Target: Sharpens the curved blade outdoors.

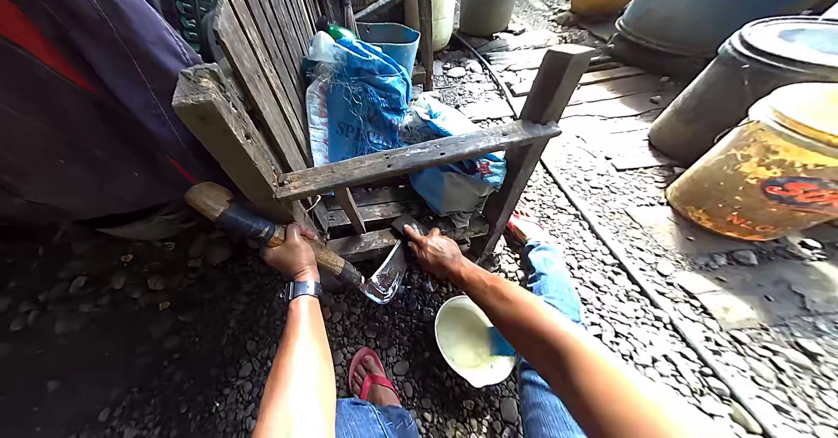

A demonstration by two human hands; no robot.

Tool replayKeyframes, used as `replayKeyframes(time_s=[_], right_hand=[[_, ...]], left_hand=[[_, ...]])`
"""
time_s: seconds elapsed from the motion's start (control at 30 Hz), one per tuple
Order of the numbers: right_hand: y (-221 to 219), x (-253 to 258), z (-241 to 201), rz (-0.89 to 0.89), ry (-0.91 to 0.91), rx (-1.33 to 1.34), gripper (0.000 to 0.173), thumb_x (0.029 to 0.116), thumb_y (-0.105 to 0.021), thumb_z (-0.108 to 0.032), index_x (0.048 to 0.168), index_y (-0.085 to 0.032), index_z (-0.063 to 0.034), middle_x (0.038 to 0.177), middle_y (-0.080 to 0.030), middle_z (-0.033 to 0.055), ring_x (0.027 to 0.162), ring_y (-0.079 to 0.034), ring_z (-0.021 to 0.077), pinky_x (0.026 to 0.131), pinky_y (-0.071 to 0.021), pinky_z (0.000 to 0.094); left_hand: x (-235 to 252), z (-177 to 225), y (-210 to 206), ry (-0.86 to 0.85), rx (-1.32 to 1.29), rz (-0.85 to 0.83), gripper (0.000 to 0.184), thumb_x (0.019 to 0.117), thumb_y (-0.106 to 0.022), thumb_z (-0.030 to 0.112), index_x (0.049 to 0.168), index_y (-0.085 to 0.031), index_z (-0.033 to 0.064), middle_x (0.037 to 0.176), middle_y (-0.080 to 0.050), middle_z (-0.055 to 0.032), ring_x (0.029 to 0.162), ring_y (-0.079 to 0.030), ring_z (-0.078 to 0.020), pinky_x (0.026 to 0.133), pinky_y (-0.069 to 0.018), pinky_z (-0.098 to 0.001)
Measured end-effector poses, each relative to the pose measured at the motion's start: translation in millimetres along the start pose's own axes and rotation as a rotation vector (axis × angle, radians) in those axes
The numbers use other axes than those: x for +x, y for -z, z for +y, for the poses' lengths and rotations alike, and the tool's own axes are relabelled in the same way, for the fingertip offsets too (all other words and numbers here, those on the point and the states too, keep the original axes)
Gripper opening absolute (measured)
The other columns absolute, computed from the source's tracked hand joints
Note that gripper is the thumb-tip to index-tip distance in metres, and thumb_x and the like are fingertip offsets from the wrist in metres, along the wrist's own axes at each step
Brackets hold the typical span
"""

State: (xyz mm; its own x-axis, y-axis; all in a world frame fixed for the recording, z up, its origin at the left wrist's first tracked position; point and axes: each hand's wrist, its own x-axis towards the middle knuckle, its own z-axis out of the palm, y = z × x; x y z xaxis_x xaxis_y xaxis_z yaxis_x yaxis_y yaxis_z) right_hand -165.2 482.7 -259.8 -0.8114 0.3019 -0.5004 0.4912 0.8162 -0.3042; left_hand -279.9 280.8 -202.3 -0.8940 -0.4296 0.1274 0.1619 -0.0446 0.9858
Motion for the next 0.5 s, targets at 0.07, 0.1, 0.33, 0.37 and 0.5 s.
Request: replayKeyframes(time_s=[0.07,0.1,0.33,0.37,0.5], right_hand=[[-5,0,-6,0.011,-0.018,0.018,0.056,0.1113,-0.029,-0.044,0.166,-0.017,-0.0362,0.149,-0.044,0.0348,0.120,-0.060,0.0498,0.096,-0.0512,0.0602],[-16,-7,-3,0.034,0.026,0.023,0.057,0.1109,-0.031,-0.043,0.166,-0.019,-0.0346,0.146,-0.045,0.0371,0.116,-0.061,0.0521,0.093,-0.0517,0.0618],[-20,-6,-5,0.034,0.017,0.065,0.057,0.1112,-0.031,-0.044,0.166,-0.016,-0.0368,0.147,-0.044,0.0369,0.117,-0.061,0.0523,0.095,-0.0512,0.0616],[-12,-1,-12,0.007,-0.042,0.095,0.056,0.1119,-0.027,-0.045,0.166,-0.013,-0.0365,0.150,-0.043,0.0343,0.122,-0.060,0.0496,0.098,-0.0503,0.0594],[-34,-23,-9,0.025,0.005,0.109,0.058,0.1114,-0.031,-0.044,0.166,-0.015,-0.0341,0.146,-0.045,0.0374,0.114,-0.062,0.0517,0.094,-0.0518,0.0601]], left_hand=[[1,0,0,-0.002,-0.004,0.007,0.008,0.0916,-0.059,-0.007,0.093,-0.053,-0.0021,0.056,-0.057,-0.0017,0.044,-0.061,-0.0109,0.048,-0.0570,-0.0264],[1,0,-1,0.000,-0.008,0.005,0.008,0.0917,-0.059,-0.007,0.094,-0.053,-0.0023,0.056,-0.057,-0.0016,0.044,-0.060,-0.0108,0.047,-0.0569,-0.0264],[0,1,1,0.009,-0.028,0.007,0.011,0.0907,-0.058,-0.009,0.094,-0.052,-0.0014,0.055,-0.057,-0.0010,0.043,-0.060,-0.0105,0.047,-0.0564,-0.0258],[0,1,1,0.010,-0.025,0.007,0.010,0.0915,-0.059,-0.008,0.094,-0.052,-0.0011,0.056,-0.057,-0.0009,0.044,-0.060,-0.0105,0.047,-0.0565,-0.0259],[-1,2,-1,0.011,-0.031,-0.002,0.010,0.0919,-0.059,-0.007,0.096,-0.052,-0.0012,0.056,-0.056,-0.0002,0.044,-0.060,-0.0096,0.047,-0.0566,-0.0252]])
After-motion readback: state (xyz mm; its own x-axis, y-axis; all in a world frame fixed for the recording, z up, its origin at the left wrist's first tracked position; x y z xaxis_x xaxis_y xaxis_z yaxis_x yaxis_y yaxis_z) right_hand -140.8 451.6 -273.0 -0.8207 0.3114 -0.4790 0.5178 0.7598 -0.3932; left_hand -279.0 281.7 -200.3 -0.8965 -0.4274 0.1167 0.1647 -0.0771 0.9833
